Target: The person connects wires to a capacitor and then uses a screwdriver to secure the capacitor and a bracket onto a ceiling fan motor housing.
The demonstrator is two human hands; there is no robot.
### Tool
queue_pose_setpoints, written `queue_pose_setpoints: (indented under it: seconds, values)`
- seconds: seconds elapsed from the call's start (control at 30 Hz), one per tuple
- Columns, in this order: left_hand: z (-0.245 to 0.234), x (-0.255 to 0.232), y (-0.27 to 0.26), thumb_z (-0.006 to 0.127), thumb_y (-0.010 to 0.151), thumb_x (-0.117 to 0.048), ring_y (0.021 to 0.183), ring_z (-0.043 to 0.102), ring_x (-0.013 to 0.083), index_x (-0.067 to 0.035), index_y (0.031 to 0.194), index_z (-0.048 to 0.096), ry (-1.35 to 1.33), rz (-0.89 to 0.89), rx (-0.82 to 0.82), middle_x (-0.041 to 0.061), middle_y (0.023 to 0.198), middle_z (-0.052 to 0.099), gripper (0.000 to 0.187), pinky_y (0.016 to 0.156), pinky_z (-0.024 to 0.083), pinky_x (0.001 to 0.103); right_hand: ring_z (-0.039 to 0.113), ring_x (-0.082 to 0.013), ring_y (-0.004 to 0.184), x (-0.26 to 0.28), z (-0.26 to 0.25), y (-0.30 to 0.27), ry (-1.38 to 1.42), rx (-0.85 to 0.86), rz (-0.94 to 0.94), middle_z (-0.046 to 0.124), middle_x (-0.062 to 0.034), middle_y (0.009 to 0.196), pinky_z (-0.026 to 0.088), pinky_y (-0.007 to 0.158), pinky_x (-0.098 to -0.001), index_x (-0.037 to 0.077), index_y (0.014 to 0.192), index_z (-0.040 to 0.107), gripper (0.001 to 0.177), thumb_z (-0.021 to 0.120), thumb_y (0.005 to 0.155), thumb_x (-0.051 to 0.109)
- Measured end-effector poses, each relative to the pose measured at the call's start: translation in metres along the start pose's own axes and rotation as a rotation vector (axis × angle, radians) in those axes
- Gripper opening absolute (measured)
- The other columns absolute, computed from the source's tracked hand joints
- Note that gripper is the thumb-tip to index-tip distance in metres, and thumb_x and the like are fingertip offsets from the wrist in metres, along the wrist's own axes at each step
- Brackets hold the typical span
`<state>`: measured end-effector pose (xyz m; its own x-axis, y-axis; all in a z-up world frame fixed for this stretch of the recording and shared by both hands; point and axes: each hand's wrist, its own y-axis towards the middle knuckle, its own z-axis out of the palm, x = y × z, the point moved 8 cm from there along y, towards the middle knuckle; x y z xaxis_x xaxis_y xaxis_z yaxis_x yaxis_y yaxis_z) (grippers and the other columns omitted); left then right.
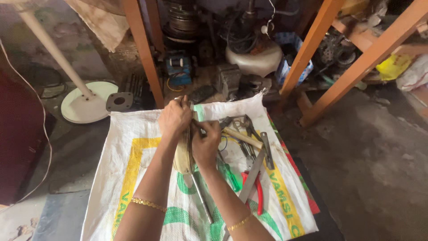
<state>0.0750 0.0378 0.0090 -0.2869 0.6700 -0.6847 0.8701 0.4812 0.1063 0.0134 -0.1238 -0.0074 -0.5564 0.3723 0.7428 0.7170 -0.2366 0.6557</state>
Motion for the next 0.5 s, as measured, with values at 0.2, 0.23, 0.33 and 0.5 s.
queue_pose_setpoints:
  seconds: [0.2, 0.23, 0.33, 0.5]
  values:
    - [-0.017, 0.009, 0.002, 0.042, 0.101, -0.051, 0.120, 0.062, 0.0397, -0.021, 0.133, 0.067, -0.045, -0.029, 0.012, 0.020, 0.124, 0.068, 0.050, 0.100, 0.048, 0.050, 0.071, -0.0340, 0.078, -0.035, 0.051, 0.047, 0.086, 0.097, 0.023, 0.073, -0.0178, 0.083, 0.054, 0.073, -0.0420, -0.001, 0.083, 0.075, 0.012, 0.081, 0.075, 0.005]
    - [-0.019, 0.009, 0.000, 0.042, 0.101, -0.051, 0.120, 0.062, 0.0397, -0.020, 0.133, 0.067, -0.046, -0.032, -0.005, 0.020, 0.124, 0.069, 0.050, 0.100, 0.048, 0.050, 0.071, -0.0352, 0.078, -0.033, 0.054, 0.048, 0.078, 0.076, -0.007, 0.073, -0.0182, 0.083, 0.054, 0.072, -0.0425, -0.002, 0.081, 0.074, 0.013, 0.082, 0.073, 0.005]
    - [-0.011, 0.007, -0.007, 0.041, 0.102, -0.050, 0.120, 0.062, 0.0399, -0.020, 0.132, 0.067, -0.029, -0.058, -0.006, 0.020, 0.124, 0.069, 0.050, 0.101, 0.048, 0.049, 0.075, -0.0316, 0.080, -0.046, 0.049, 0.039, 0.139, 0.234, 0.221, 0.074, -0.0155, 0.088, 0.056, 0.076, -0.0409, 0.001, 0.093, 0.074, 0.013, 0.078, 0.088, 0.012]
    - [-0.001, -0.005, 0.005, 0.041, 0.101, -0.048, 0.121, 0.061, 0.0389, -0.021, 0.132, 0.067, 0.007, -0.017, -0.007, 0.017, 0.127, 0.068, 0.049, 0.100, 0.048, 0.050, 0.064, -0.0372, 0.092, -0.011, 0.007, -0.011, 0.043, 0.043, 0.025, 0.068, -0.0161, 0.090, 0.051, 0.083, -0.0456, 0.003, 0.096, 0.076, 0.013, 0.068, 0.086, 0.004]
